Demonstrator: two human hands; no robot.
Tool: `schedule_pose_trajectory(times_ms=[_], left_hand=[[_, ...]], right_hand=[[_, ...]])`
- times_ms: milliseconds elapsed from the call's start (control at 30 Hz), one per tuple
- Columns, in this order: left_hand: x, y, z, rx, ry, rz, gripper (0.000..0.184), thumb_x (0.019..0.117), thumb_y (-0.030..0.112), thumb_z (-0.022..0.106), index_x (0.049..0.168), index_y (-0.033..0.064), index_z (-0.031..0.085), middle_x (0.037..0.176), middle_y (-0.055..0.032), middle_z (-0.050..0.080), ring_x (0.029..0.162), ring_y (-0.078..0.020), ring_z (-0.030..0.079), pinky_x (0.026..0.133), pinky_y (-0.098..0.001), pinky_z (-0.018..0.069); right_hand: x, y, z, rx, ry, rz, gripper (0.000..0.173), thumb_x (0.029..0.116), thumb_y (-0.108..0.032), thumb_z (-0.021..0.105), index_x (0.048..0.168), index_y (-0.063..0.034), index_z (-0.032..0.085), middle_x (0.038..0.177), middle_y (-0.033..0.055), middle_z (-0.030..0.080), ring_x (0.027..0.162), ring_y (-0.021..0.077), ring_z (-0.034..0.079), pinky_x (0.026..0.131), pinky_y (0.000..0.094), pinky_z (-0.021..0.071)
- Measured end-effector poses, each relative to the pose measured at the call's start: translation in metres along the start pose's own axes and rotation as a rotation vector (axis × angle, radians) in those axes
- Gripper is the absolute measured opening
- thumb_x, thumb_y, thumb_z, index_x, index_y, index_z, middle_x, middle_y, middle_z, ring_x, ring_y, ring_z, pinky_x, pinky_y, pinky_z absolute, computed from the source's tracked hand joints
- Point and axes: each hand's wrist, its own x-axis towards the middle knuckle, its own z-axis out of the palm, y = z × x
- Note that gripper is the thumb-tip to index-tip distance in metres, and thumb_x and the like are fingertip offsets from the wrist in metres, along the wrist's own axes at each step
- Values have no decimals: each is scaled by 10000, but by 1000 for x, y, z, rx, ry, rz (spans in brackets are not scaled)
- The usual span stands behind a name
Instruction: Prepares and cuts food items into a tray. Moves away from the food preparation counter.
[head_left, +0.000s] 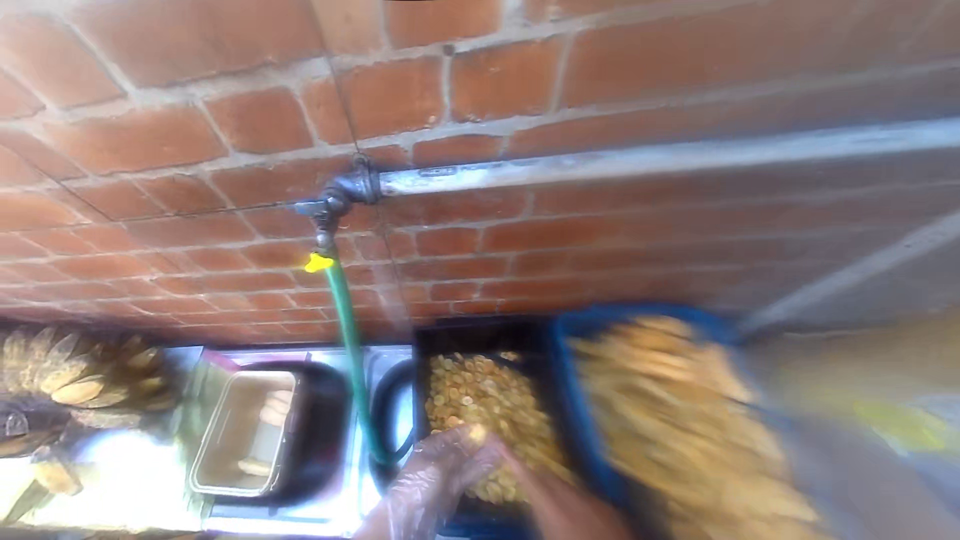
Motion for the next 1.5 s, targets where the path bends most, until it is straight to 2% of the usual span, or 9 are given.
schedule_pose_trajectory(times_ms=[133,233,367,500,600,867,1033,1367,1500], left_hand=[[6,-2,-10,-42,1,-40,385,1026,-51,452,1408,-96,466,1295,-248,645,1157,-338,680,1013,-433,565],[13,0,-10,-52,15,-25,367,1021,-61,456,1386,-95,475,1280,-238,650,1145,-324,684,1003,-425,571],[19,10,-4,-111,-126,-54,399,1021,-73,410,1417,-85,463,1355,-249,608,1241,-342,629,1082,-441,514],[25,11,-2,-156,-105,-108,327,989,-81,436,1308,-82,509,1329,-256,611,1223,-348,633,1061,-440,528],[32,10,2,-193,-44,-109,320,961,-100,430,1271,-94,510,1305,-277,613,1202,-365,642,1033,-448,549],[38,8,12,-303,-143,-145,419,934,-116,375,1343,-83,462,1406,-301,546,1299,-416,571,1082,-491,504],[46,8,13,-348,-255,-141,518,954,-85,327,1467,-75,392,1476,-291,489,1358,-394,523,1140,-460,451],[53,-2,9,-431,-344,-125,579,911,-88,355,1490,-68,370,1516,-274,452,1408,-385,467,1168,-462,408],[50,-3,14,-431,-440,-101,587,899,-60,378,1486,-61,389,1541,-272,422,1427,-380,440,1181,-464,376]], right_hand=[[6,0,2,-13,-88,46,634,950,-59,540,1536,-298,506,822,117,696,557,295,666,476,479,551],[9,-9,-5,-3,-1,29,607,954,-65,533,1528,-263,521,773,104,665,521,272,637,443,449,529],[6,-10,3,-17,-25,64,660,935,-36,555,1543,-286,499,830,124,675,533,277,640,462,445,538],[9,-9,-4,-5,-135,138,677,939,-35,543,1552,-315,480,874,141,695,590,308,670,502,483,553],[8,-10,-9,15,-24,106,633,941,-47,548,1531,-273,516,831,123,681,553,284,651,469,456,541],[6,-1,-13,15,-132,141,647,963,-44,527,1555,-301,476,927,137,712,608,309,684,514,491,563],[3,-1,-12,17,13,72,607,957,-50,535,1522,-271,529,826,112,672,531,266,638,449,438,529],[1,-3,-19,56,11,54,567,983,-72,509,1517,-261,536,811,107,672,540,265,642,446,437,523],[-3,-4,-14,87,-109,93,584,993,-78,491,1541,-280,500,873,114,707,592,288,679,491,479,552]])
